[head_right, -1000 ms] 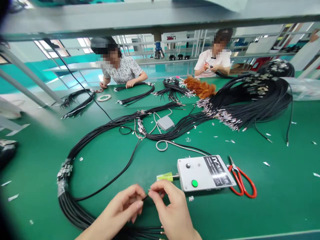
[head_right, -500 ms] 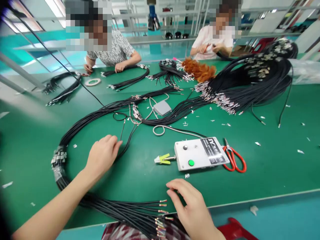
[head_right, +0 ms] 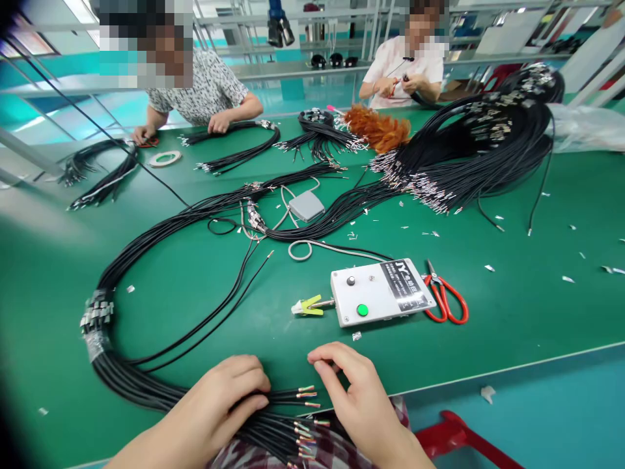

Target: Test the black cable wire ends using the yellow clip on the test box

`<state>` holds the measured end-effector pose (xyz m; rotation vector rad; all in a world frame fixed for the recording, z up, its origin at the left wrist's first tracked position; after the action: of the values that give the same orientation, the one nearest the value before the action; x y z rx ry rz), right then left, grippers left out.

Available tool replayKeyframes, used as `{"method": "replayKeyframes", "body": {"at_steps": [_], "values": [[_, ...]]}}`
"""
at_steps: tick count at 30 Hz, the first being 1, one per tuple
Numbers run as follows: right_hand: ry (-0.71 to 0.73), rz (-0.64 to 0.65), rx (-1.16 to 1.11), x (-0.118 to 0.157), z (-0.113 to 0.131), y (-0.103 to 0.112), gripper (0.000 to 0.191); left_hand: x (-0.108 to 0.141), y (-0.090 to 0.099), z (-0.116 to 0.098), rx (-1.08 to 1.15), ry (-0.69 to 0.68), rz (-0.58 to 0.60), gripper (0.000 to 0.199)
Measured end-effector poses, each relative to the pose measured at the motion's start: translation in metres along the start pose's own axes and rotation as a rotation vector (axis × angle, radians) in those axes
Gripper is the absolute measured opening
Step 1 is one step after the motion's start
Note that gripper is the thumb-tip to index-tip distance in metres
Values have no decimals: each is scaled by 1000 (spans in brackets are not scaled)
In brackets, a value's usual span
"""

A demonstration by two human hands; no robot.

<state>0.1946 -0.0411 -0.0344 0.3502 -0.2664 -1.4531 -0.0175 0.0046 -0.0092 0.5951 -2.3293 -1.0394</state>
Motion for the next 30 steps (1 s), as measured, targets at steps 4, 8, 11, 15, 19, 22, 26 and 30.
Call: {"method": "replayKeyframes", "body": {"at_steps": [4, 8, 11, 15, 19, 22, 26, 30], "values": [[-137, 1, -209, -2, 0, -1, 26, 2, 3, -1, -96, -115, -101, 21], [-197, 1, -352, -6, 0, -5, 33, 5, 1, -4, -305, -260, -230, 26], [-160, 2, -299, -7, 3, -7, 33, 6, 4, -6, -146, -175, -252, 20], [71, 131, 67, 5, 13, -14, 28, -4, 13, -11, 248, -26, -257, 12], [210, 358, 156, 12, 22, -23, 19, -22, 15, -13, 576, 45, -329, 12], [-81, 183, -125, -7, 24, -16, 15, -29, 7, -9, 853, 113, -278, 18], [-322, -9, -747, -38, 29, -17, 30, -27, 4, -7, 996, 139, -265, 25], [-390, -1, -1061, -49, 32, -31, 34, -26, 5, -7, 1012, 129, -282, 26]]}}
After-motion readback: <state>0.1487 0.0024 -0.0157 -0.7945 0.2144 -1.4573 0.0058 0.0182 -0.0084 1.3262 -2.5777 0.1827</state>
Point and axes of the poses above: each hand's wrist, its own x-axis away from the middle knuckle, its own y-axis out of the back of the hand, z = x × y, the point moved 3 cm from there along -x, towards the middle knuckle, and after that the axes turned 5 degrees about z, right-handed, at the moved point
